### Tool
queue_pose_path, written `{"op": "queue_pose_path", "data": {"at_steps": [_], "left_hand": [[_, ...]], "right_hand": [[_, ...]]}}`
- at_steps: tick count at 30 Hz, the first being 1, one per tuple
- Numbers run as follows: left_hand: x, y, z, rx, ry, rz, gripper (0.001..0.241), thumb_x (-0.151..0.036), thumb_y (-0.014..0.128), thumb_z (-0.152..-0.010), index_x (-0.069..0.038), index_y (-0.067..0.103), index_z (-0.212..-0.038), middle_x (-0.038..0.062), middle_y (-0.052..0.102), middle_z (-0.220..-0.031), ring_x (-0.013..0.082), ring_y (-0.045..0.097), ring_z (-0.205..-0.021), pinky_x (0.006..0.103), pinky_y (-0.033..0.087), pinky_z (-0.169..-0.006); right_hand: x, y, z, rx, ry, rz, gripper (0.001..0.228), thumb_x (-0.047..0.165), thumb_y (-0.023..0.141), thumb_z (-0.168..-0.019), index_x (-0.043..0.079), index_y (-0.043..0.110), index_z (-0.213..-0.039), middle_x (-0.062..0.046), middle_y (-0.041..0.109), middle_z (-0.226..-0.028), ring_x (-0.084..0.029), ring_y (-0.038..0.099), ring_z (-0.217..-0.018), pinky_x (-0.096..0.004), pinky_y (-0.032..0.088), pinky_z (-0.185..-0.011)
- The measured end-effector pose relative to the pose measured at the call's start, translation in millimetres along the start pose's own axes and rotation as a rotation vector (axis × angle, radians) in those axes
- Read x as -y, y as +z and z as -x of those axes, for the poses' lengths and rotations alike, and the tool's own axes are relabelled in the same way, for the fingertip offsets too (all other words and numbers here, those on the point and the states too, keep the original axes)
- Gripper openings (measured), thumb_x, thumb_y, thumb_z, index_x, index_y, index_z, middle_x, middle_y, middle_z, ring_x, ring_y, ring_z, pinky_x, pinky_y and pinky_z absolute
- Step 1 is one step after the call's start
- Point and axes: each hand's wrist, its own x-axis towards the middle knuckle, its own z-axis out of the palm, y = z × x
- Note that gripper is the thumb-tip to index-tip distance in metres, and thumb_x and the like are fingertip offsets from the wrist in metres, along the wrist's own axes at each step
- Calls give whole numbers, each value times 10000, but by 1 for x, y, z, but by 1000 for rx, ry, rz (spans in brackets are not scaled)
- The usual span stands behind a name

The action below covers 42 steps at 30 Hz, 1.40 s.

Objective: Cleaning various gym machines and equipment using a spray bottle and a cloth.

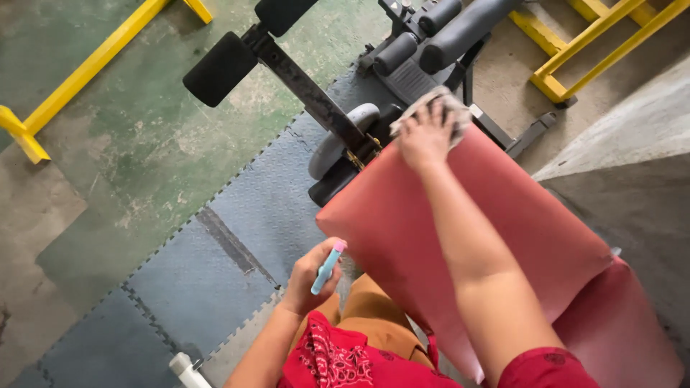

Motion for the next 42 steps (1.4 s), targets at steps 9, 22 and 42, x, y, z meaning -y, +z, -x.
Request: {"op": "queue_pose_path", "data": {"at_steps": [9,22,42], "left_hand": [[48,-43,-7,71,80,-79,347,-38,640,-874,-65,642,-1220,185,717,-1062,382,722,-962,417,591,-822],[107,-86,-1,451,373,-52,407,-83,660,-842,-75,638,-1247,186,712,-1133,393,688,-1047,442,563,-870],[31,1,139,1364,792,-327,231,-183,678,-757,-111,609,-966,216,693,-876,473,646,-882,576,509,-745]], "right_hand": [[152,-14,146,-78,-183,-56,254,331,599,-942,136,756,-985,-48,654,-1311,-320,411,-1455,-599,155,-1229],[210,5,317,137,702,-864,412,341,466,-1102,48,754,-1063,-172,749,-959,-326,714,-867,-420,577,-833],[307,-86,549,-1239,699,-2478,512,384,423,-1084,38,570,-1431,-122,632,-1408,-268,623,-1260,-425,461,-1136]]}}
